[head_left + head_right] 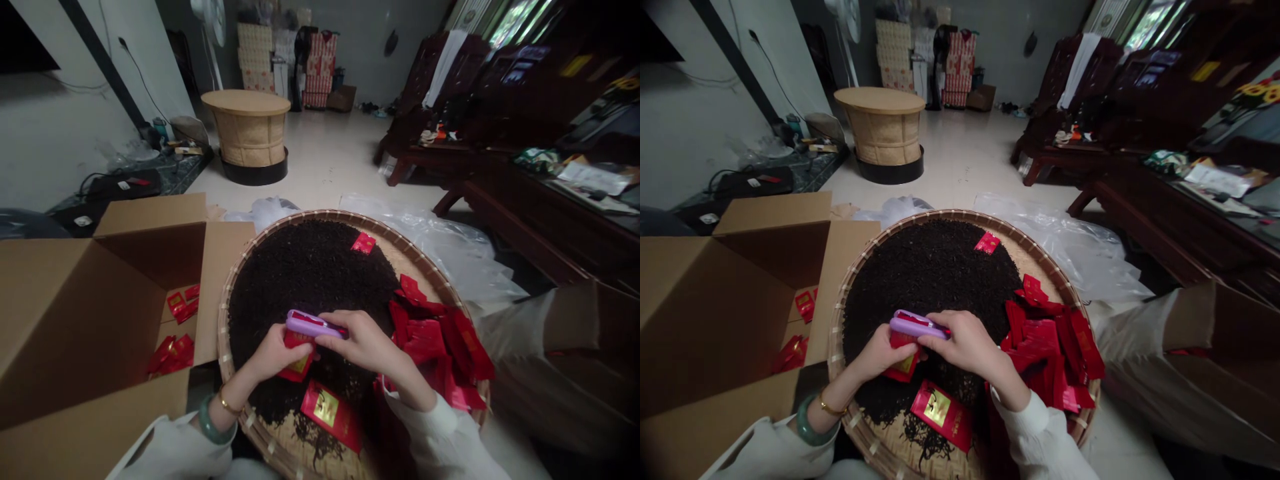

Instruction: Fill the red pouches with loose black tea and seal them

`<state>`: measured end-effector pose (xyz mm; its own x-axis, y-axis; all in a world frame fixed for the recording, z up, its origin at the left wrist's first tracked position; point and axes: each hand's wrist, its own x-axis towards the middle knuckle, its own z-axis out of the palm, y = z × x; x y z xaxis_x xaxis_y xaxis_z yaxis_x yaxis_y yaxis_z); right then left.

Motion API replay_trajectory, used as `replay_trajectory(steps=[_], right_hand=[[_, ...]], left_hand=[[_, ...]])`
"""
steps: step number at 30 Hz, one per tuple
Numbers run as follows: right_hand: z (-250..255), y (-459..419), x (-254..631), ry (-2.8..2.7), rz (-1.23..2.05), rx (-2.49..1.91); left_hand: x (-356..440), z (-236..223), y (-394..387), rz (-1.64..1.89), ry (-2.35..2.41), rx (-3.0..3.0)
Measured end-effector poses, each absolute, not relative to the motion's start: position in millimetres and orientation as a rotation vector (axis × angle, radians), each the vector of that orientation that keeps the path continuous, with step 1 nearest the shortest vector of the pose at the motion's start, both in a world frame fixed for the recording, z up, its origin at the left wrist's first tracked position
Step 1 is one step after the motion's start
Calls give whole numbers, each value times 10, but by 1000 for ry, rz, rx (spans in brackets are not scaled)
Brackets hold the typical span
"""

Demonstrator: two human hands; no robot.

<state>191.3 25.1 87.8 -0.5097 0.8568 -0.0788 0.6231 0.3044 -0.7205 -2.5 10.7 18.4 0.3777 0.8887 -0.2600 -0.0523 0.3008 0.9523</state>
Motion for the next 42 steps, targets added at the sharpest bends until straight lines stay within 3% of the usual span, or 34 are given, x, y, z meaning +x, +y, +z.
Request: replay_trajectory(steps=[28, 35, 42], right_hand=[[752, 286, 1929, -2151, 1056, -1312], [695, 299, 1915, -2172, 1046, -1310], [625, 313, 1858, -2170, 1096, -1317]], left_hand=[[-18, 292, 88, 633, 946, 1018], [-11, 225, 115, 829, 840, 687], [-1, 145, 153, 960, 1022, 739]])
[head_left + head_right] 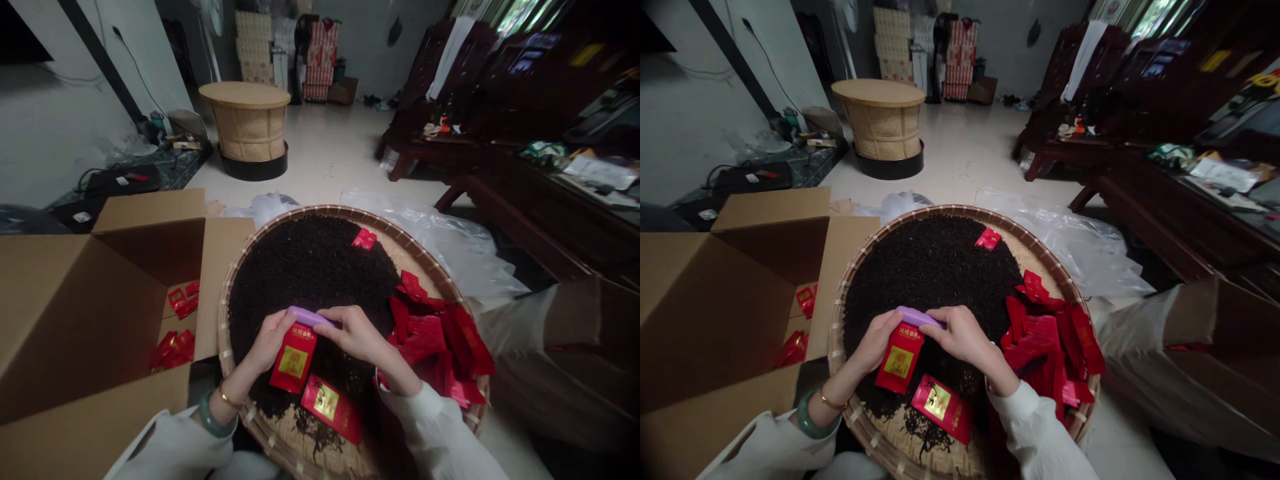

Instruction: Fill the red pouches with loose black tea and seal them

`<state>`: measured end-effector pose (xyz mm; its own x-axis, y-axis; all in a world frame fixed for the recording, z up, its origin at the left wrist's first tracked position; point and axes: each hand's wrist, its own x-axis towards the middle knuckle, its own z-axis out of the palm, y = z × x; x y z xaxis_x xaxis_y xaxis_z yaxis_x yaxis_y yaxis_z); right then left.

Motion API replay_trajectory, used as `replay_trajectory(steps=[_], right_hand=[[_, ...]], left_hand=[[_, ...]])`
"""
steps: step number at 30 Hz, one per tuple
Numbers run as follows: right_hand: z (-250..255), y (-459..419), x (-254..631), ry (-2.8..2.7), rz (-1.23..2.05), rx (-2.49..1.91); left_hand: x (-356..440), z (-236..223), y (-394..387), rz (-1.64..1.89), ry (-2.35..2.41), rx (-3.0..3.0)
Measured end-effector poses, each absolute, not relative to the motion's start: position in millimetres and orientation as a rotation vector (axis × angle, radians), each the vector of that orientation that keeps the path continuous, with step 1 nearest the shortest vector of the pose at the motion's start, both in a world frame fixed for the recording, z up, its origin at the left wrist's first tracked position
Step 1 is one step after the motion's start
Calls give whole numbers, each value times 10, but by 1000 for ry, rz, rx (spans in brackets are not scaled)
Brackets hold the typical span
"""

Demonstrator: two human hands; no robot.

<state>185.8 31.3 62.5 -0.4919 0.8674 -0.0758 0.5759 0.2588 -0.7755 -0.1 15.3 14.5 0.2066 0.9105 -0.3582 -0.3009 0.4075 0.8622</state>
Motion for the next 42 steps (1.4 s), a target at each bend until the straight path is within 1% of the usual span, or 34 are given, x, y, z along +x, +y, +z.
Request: replay_trajectory(steps=[11, 21, 25, 28, 32, 36, 42], right_hand=[[636, 290, 1834, -2123, 1181, -1285], [610, 290, 1836, -2129, 1181, -1261], [611, 292, 1834, -2132, 1152, -1295], [616, 298, 1848, -2118, 1115, -1319], [654, 291, 1884, -2152, 1053, -1339], [729, 269, 1896, -2210, 980, -1359], [768, 265, 1842, -2202, 1036, -1308]], left_hand=[[-47, 262, 168, 985, 1170, 1124], [-61, 202, 153, 987, 1142, 1086], [-35, 193, 154, 997, 1103, 948], [-19, 206, 133, 865, 972, 796], [-33, 215, 103, 645, 894, 865], [-41, 200, 107, 669, 832, 908], [-27, 200, 113, 644, 771, 935]])
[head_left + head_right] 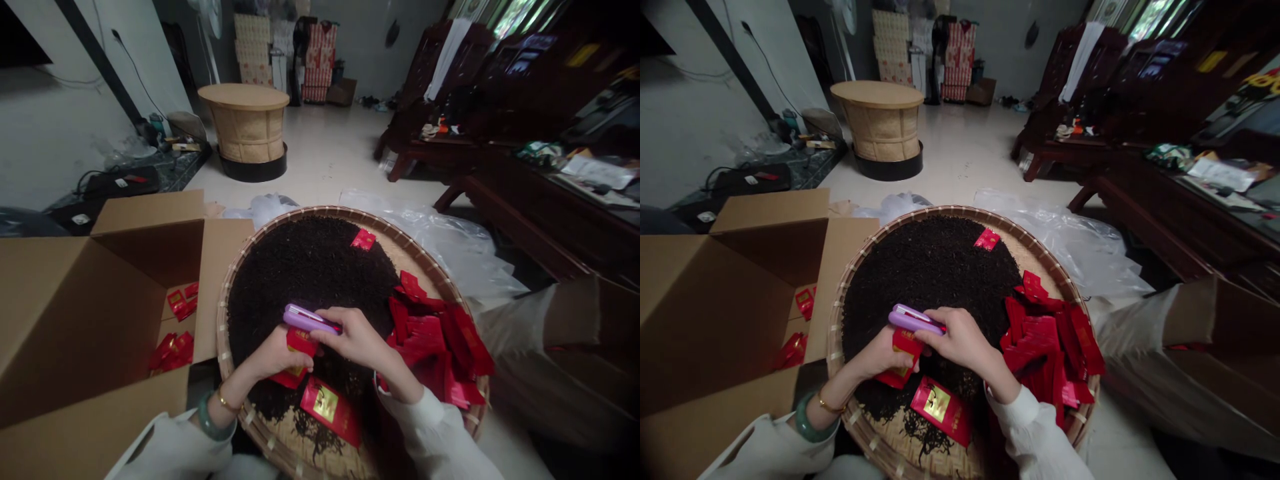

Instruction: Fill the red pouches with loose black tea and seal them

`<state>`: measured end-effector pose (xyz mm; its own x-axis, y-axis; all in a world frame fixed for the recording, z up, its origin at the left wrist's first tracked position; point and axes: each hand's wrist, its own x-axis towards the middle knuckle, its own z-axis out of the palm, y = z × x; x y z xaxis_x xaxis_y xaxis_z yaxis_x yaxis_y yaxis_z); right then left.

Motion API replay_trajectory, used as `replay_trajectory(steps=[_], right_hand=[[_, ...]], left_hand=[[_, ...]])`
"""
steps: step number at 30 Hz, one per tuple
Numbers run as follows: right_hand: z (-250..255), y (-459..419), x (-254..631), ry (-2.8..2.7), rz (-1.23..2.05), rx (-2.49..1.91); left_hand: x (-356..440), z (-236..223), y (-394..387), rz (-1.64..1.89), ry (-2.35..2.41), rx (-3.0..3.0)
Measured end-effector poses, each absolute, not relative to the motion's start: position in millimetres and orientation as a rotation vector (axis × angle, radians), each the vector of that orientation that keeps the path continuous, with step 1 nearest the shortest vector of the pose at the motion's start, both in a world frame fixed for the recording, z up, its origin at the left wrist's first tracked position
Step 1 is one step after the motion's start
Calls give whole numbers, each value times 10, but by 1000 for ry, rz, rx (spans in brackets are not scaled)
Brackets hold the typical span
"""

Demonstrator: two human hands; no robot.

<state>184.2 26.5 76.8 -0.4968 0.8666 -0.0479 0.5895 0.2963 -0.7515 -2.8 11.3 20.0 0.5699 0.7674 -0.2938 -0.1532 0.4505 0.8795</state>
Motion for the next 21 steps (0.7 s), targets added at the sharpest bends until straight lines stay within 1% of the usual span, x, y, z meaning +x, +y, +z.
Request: replay_trajectory(steps=[4, 8, 13, 17, 21], right_hand=[[741, 268, 1814, -2155, 1055, -1290], [705, 276, 1822, -2150, 1048, -1297], [681, 280, 1835, -2146, 1047, -1281], [677, 274, 1819, -2159, 1070, -1265], [620, 297, 1825, -2075, 1112, -1293]], left_hand=[[-58, 197, 88, 628, 752, 952], [-78, 128, 62, 661, 749, 827], [-80, 48, 70, 617, 723, 731], [-76, 102, 83, 621, 777, 730], [-33, 181, 90, 710, 896, 771]])
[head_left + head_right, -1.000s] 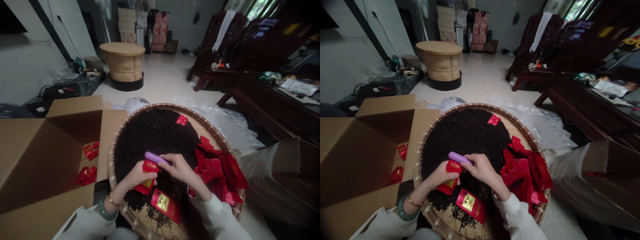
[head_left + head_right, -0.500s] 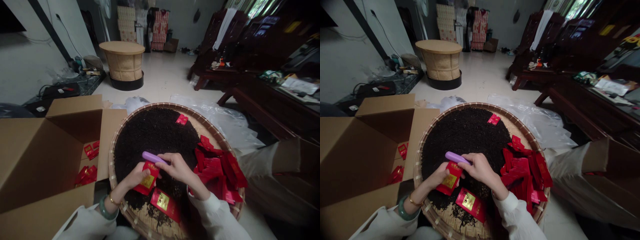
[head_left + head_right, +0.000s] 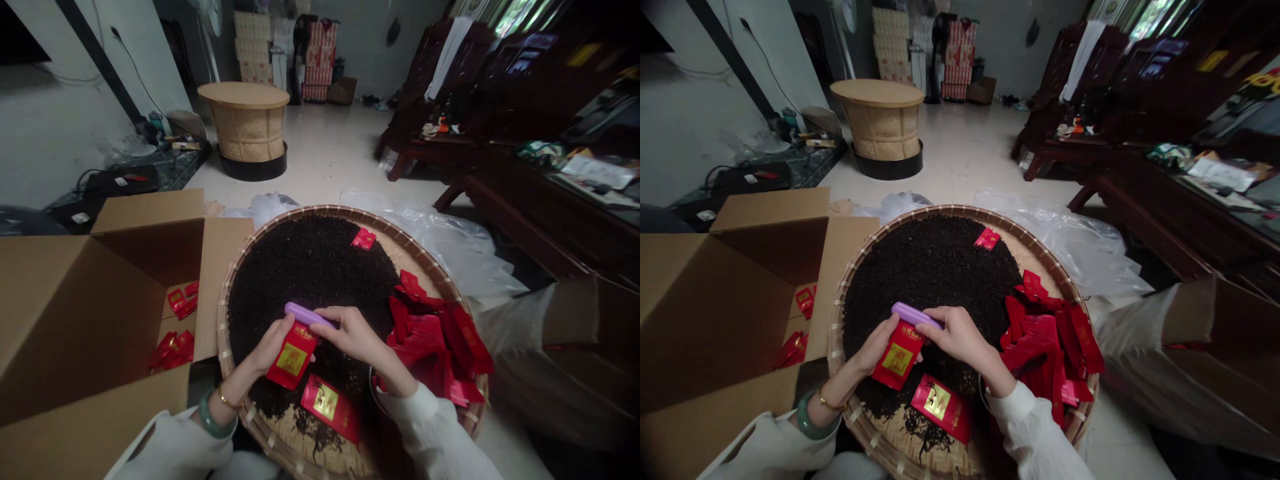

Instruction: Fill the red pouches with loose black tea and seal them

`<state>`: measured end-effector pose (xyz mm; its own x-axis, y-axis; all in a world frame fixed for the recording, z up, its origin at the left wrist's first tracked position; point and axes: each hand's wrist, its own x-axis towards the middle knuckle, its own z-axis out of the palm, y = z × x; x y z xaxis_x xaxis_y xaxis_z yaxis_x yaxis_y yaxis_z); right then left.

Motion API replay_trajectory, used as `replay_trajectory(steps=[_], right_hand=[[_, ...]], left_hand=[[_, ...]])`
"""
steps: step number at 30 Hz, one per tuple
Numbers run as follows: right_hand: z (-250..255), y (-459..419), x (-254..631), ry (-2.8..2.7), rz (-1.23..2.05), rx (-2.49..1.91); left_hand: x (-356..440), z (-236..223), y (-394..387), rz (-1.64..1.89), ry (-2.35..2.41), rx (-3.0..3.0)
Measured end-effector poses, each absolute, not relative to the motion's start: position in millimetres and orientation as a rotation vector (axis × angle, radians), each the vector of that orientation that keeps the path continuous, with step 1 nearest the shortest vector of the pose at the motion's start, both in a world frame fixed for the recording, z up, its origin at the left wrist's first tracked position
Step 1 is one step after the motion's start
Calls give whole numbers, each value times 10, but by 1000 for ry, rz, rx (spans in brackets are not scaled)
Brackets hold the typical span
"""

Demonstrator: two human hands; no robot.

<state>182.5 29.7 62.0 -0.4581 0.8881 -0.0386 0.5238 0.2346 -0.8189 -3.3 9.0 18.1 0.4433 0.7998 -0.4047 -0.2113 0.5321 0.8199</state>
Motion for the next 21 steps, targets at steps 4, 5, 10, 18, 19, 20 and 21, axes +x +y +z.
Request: replay_trajectory(steps=[4, 5, 10, 18, 19, 20, 21], right_hand=[[483, 370, 1939, -1959, 913, -1484], [436, 390, 1982, -1955, 805, -1564], [189, 451, 2169, -2101, 350, -1893], [259, 329, 1878, -1967, 614, -1408], [283, 310, 1805, -1945, 687, -1336], [301, 295, 1738, -1913, 745, -1289], [312, 284, 1681, -1876, 790, -1263]], left_hand=[[23, 239, 101, 828, 983, 765], [32, 247, 106, 854, 996, 749], [32, 219, 148, 1012, 1090, 812], [10, 124, 168, 1073, 1187, 866], [6, 124, 166, 1079, 1184, 887], [4, 125, 165, 1083, 1182, 909], [2, 127, 163, 1085, 1179, 926]])
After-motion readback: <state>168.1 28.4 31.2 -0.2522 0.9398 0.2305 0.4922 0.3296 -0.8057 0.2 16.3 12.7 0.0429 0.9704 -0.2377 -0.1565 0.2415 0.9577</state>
